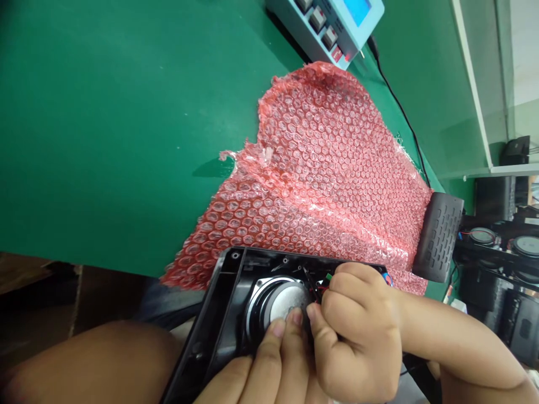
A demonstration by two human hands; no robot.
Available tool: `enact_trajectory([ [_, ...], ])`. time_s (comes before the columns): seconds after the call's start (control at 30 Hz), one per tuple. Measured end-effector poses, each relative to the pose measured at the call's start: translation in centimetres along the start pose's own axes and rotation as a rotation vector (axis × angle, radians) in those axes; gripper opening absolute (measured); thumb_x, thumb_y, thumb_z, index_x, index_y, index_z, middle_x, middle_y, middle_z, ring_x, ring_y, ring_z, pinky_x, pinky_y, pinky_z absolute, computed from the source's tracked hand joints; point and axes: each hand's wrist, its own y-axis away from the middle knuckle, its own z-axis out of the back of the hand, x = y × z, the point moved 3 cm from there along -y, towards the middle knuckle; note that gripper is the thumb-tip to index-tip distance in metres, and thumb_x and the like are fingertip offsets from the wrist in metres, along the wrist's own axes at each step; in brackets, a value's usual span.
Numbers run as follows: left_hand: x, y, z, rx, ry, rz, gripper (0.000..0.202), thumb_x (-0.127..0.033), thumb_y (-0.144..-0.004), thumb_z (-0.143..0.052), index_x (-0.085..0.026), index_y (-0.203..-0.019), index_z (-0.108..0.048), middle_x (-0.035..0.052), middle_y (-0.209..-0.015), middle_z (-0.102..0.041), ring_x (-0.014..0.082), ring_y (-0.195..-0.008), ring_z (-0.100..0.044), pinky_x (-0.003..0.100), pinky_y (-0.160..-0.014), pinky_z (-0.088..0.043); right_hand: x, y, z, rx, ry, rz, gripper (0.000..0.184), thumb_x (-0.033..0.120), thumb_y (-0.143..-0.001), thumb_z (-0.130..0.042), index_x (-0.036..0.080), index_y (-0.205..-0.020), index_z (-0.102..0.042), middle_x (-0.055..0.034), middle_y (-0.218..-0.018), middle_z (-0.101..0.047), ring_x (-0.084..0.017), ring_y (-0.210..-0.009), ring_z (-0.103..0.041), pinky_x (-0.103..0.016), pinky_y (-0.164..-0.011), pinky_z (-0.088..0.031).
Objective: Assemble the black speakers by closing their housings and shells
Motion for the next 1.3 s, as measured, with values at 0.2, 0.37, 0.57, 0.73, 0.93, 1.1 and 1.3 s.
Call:
enact_trajectory([
  [0.2, 0.0, -0.3, 0.0, -0.039, 0.012, 0.015, 0.021, -0.022, -0.08, -0.05, -0.016, -0.068, -0.067, 0.0036, -0.063, -0.07, 0.0161, -0.056, -0.06, 0.028, -0.053, -0.038, -0.3, 0.2, -0.3, 0.001, 0.002, -0.006, 0.028, 0.001, -0.082, -0.047, 0.018, -0.06, -0.044, 0.0038, -0.049, -0.047, -0.009, -0.049, -0.045, -0.025, -0.053, -0.047],
  [0.37, 0.0, -0.4, 0.0, -0.047, 0.031, 0.049, 0.015, -0.021, -0.077, -0.055, -0.015, -0.067, -0.065, 0.0043, -0.061, -0.07, 0.0158, -0.054, -0.06, 0.027, -0.05, -0.036, -0.3, 0.2, 0.0, 0.014, -0.009, 0.003, 0.028, 0.001, -0.082, -0.048, 0.018, -0.06, -0.043, 0.0035, -0.049, -0.047, -0.009, -0.049, -0.045, -0.025, -0.052, -0.046],
  [0.57, -0.7, 0.0, -0.3, -0.042, 0.048, 0.099, 0.015, -0.023, -0.075, -0.054, -0.015, -0.067, -0.064, 0.0058, -0.061, -0.07, 0.0172, -0.053, -0.061, 0.028, -0.049, -0.036, -0.2, 0.1, -0.1, -0.006, 0.009, -0.018, 0.025, 0.004, -0.084, -0.048, 0.018, -0.063, -0.047, 0.0032, -0.05, -0.048, -0.01, -0.052, -0.049, -0.024, -0.052, -0.047],
  [0.73, -0.7, 0.1, -0.3, -0.035, 0.061, 0.098, 0.016, -0.02, -0.069, -0.049, -0.016, -0.067, -0.064, 0.0076, -0.061, -0.07, 0.0192, -0.055, -0.06, 0.029, -0.05, -0.036, -0.2, 0.2, -0.2, -0.04, 0.0, -0.014, 0.027, 0.004, -0.083, -0.049, 0.018, -0.061, -0.046, 0.0029, -0.05, -0.047, -0.01, -0.05, -0.047, -0.025, -0.051, -0.046],
  [0.93, -0.5, 0.2, -0.5, -0.092, 0.053, 0.105, 0.017, -0.019, -0.068, -0.047, -0.016, -0.065, -0.063, 0.0076, -0.06, -0.069, 0.0186, -0.054, -0.058, 0.028, -0.048, -0.033, -0.3, 0.4, -0.3, -0.041, 0.009, -0.016, 0.032, 0.003, -0.083, -0.048, 0.018, -0.055, -0.043, 0.0035, -0.047, -0.043, -0.009, -0.047, -0.041, -0.025, -0.051, -0.045],
  [1.1, -0.2, 0.2, -0.7, -0.074, 0.056, 0.055, 0.015, -0.017, -0.069, -0.049, -0.015, -0.067, -0.064, 0.0068, -0.063, -0.07, 0.0171, -0.054, -0.059, 0.027, -0.048, -0.035, -0.3, 0.5, -0.4, -0.06, -0.006, -0.028, 0.032, 0.003, -0.083, -0.049, 0.017, -0.055, -0.043, 0.0035, -0.048, -0.042, -0.008, -0.049, -0.04, -0.025, -0.052, -0.045],
  [1.3, -0.5, 0.8, -0.6, -0.085, 0.062, 0.016, 0.012, -0.022, -0.076, -0.056, -0.015, -0.069, -0.064, 0.0031, -0.064, -0.068, 0.0133, -0.055, -0.059, 0.026, -0.048, -0.036, 0.2, 0.0, -1.1, -0.119, 0.006, -0.068, 0.035, 0.003, -0.08, -0.046, 0.017, -0.049, -0.035, 0.0034, -0.049, -0.036, -0.008, -0.05, -0.035, -0.025, -0.05, -0.041],
])
